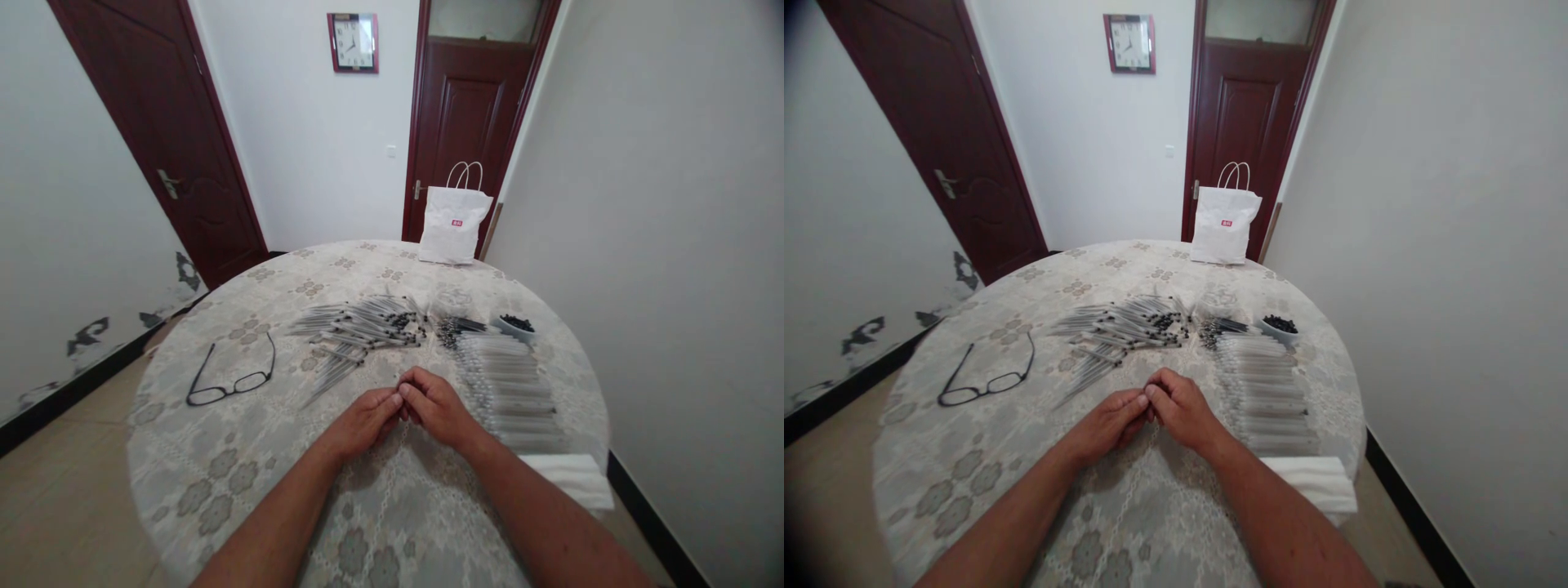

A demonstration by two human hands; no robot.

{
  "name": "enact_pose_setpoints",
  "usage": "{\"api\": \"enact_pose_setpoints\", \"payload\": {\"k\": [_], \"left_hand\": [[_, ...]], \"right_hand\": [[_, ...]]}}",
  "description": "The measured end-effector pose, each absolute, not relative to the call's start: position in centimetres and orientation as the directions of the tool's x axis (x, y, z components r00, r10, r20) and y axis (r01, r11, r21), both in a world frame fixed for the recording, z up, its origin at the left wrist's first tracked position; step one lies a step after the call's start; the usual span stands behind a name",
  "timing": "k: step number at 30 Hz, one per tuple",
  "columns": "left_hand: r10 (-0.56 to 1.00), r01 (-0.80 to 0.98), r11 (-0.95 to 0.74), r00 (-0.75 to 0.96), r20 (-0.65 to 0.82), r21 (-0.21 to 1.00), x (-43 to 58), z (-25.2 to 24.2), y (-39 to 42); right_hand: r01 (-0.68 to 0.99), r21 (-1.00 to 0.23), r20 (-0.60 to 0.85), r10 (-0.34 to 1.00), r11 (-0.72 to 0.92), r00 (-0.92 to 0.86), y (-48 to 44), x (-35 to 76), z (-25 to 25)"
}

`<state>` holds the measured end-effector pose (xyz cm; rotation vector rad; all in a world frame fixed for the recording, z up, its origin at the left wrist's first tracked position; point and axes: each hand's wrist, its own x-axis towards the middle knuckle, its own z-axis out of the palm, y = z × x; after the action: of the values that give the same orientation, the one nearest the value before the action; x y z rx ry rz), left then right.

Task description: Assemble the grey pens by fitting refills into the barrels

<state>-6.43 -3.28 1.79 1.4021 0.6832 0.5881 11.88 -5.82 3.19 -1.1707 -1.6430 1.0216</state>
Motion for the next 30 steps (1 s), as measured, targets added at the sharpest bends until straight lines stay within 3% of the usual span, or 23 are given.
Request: {"api": "enact_pose_setpoints", "payload": {"k": [7,11,14,16,19,26,28,30], "left_hand": [[0.761,-0.059,0.18,0.641,-0.101,0.982,-6.3,2.2,-4.0],[0.739,-0.148,0.319,0.657,-0.148,0.936,-6.2,2.2,-3.5],[0.779,-0.272,0.365,0.612,-0.133,0.89,-6.3,2.1,-2.6],[0.828,-0.36,0.339,0.553,-0.093,0.869,-6.3,2.2,-2.2],[0.865,-0.429,0.322,0.495,-0.079,0.844,-6.3,2.2,-1.8],[0.922,-0.314,0.164,0.385,-0.032,0.935,-6.3,1.1,-1.3],[0.935,-0.252,0.115,0.355,-0.019,0.961,-6.3,0.9,-1.1],[0.942,-0.222,0.083,0.337,-0.004,0.971,-6.3,1.0,-1.1]], "right_hand": [[0.313,-0.902,0.281,0.955,0.297,-0.097,-6.8,11.2,3.9],[0.304,-0.908,0.293,0.956,0.288,-0.03,-6.3,11.6,3.5],[0.409,-0.868,0.333,0.941,0.283,0.056,-5.5,12.7,3.6],[0.511,-0.81,0.343,0.939,0.287,0.016,-5.1,13.9,4.2],[0.659,-0.692,0.247,0.954,0.296,-0.169,-5.3,16.0,5.7],[0.793,-0.546,0.036,0.953,0.272,-0.301,-3.1,21.5,9.2],[0.822,-0.523,0.101,0.975,0.223,-0.2,-1.0,23.2,10.3],[0.833,-0.537,0.266,0.964,0.136,0.013,1.1,24.6,11.3]]}}
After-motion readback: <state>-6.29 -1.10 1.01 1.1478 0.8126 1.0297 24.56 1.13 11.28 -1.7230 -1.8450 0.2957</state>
